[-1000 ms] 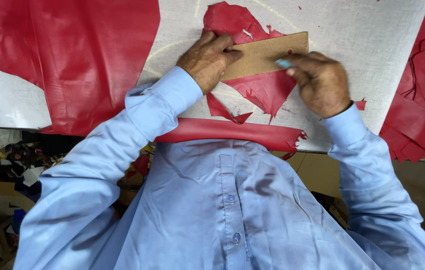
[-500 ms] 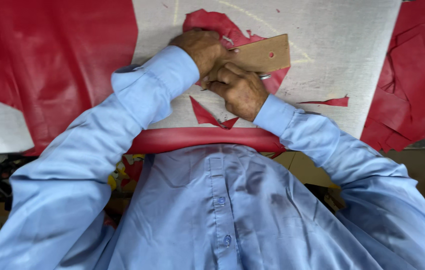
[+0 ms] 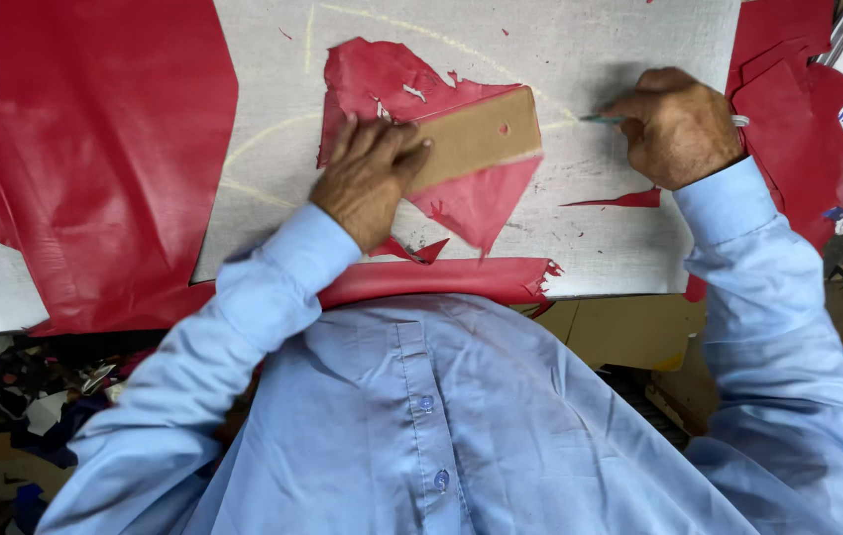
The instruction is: The person lays out a large red leather sheet on a work table, positions a cardboard pattern on top, and uses a utility knife to cut the leather along the pattern's edges. The person then cuts smaller pieces using a smaller cardboard template.
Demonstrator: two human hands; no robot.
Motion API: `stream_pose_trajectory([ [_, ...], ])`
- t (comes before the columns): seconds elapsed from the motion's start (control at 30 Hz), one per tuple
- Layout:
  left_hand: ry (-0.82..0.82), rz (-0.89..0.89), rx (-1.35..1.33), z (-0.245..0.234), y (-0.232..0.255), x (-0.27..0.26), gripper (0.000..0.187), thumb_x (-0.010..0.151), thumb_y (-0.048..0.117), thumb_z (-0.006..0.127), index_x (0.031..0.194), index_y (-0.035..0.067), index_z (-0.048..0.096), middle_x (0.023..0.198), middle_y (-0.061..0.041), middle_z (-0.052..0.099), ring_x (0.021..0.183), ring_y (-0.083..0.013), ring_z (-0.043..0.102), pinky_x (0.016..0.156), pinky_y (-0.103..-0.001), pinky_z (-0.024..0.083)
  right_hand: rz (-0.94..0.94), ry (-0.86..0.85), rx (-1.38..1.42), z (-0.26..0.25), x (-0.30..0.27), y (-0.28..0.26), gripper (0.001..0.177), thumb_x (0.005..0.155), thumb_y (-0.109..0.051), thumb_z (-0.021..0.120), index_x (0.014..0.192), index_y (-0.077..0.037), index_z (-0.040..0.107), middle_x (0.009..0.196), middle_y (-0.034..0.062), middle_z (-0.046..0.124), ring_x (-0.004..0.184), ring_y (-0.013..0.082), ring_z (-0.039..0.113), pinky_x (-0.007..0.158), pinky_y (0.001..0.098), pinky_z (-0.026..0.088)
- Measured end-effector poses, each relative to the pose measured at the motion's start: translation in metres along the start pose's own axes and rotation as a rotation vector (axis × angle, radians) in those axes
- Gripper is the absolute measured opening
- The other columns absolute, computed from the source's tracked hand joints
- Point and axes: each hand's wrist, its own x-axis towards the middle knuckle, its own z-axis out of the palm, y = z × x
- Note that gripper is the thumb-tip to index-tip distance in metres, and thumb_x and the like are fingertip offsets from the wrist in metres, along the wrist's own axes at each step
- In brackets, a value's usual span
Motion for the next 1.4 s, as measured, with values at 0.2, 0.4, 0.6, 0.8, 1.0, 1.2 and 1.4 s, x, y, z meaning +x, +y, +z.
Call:
stream_pose_trajectory([
  [0.2, -0.267, 0.16, -0.304, 0.01, 0.023, -0.044, 0.069, 0.09, 0.018, 0.068, 0.155, 0.012, 0.043, 0.164, -0.007, 0.037, 0.155, -0.0279, 0.032, 0.13, -0.047, 0.022, 0.029, 0.252, 0.272, 0.026, 0.047, -0.073, 0.045, 0.074, -0.013, 0.095, 0.111, 0.001, 0.074, 0.111, 0.0161, 0.073, 0.098, 0.0319, 0.071, 0.084, 0.0401, 0.059],
  [0.4, -0.046, -0.211, -0.197, -0.02, -0.014, -0.019, 0.155, 0.046, 0.065, 0.093, 0.158, 0.001, 0.007, 0.167, -0.018, 0.015, 0.155, -0.0343, 0.01, 0.125, -0.05, 0.008, 0.294, 0.167, 0.228, 0.068, 0.046, -0.077, 0.035, 0.079, -0.021, 0.098, 0.097, -0.003, 0.074, 0.09, 0.0152, 0.074, 0.078, 0.0308, 0.07, 0.071, 0.0399, 0.057],
  [0.6, -0.11, -0.221, -0.128, -0.013, -0.018, -0.014, 0.153, 0.045, 0.076, 0.088, 0.161, 0.009, 0.013, 0.17, -0.014, 0.011, 0.157, -0.0315, 0.003, 0.126, -0.052, 0.003, 0.432, 0.247, 0.616, -0.008, -0.038, -0.023, 0.016, 0.103, -0.001, 0.08, 0.1, -0.002, 0.064, 0.081, 0.0061, 0.07, 0.076, 0.0121, 0.065, 0.066, 0.0296, 0.052],
  [0.8, -0.051, -0.124, -0.104, -0.026, -0.011, -0.019, 0.15, 0.044, 0.075, 0.087, 0.162, 0.013, 0.021, 0.17, -0.016, 0.011, 0.156, -0.0386, 0.005, 0.125, -0.06, 0.006, 0.616, 0.689, -0.274, -0.069, -0.121, 0.016, 0.041, 0.078, -0.007, 0.095, 0.103, 0.004, 0.065, 0.093, 0.0174, 0.069, 0.08, 0.0324, 0.067, 0.066, 0.0416, 0.054],
  [1.0, 0.135, 0.172, -0.223, 0.0, 0.015, -0.054, 0.082, 0.049, 0.055, 0.09, 0.117, 0.014, 0.071, 0.133, -0.012, 0.056, 0.129, -0.0379, 0.044, 0.109, -0.056, 0.033, 0.522, 0.235, 0.262, 0.008, -0.107, -0.078, 0.041, 0.075, -0.017, 0.094, 0.111, -0.011, 0.076, 0.108, 0.0104, 0.073, 0.091, 0.0281, 0.073, 0.08, 0.038, 0.06],
  [1.2, 0.146, 0.274, -0.4, 0.035, 0.015, -0.075, 0.017, 0.08, 0.033, 0.084, 0.091, 0.021, 0.078, 0.103, 0.005, 0.067, 0.103, -0.0218, 0.058, 0.094, -0.037, 0.044, 0.125, 0.11, 0.177, 0.031, -0.067, -0.149, 0.062, 0.058, -0.026, 0.093, 0.115, -0.011, 0.074, 0.131, 0.0075, 0.066, 0.121, 0.0269, 0.062, 0.091, 0.037, 0.057],
  [1.4, -0.078, 0.289, -0.428, 0.027, 0.011, -0.075, 0.041, 0.079, 0.043, 0.078, 0.111, 0.017, 0.079, 0.1, 0.001, 0.068, 0.098, -0.0222, 0.059, 0.086, -0.04, 0.042, 0.193, -0.005, 0.132, 0.03, -0.061, -0.124, 0.052, 0.049, -0.026, 0.094, 0.092, -0.006, 0.074, 0.099, 0.0115, 0.069, 0.096, 0.0348, 0.063, 0.074, 0.0445, 0.055],
])
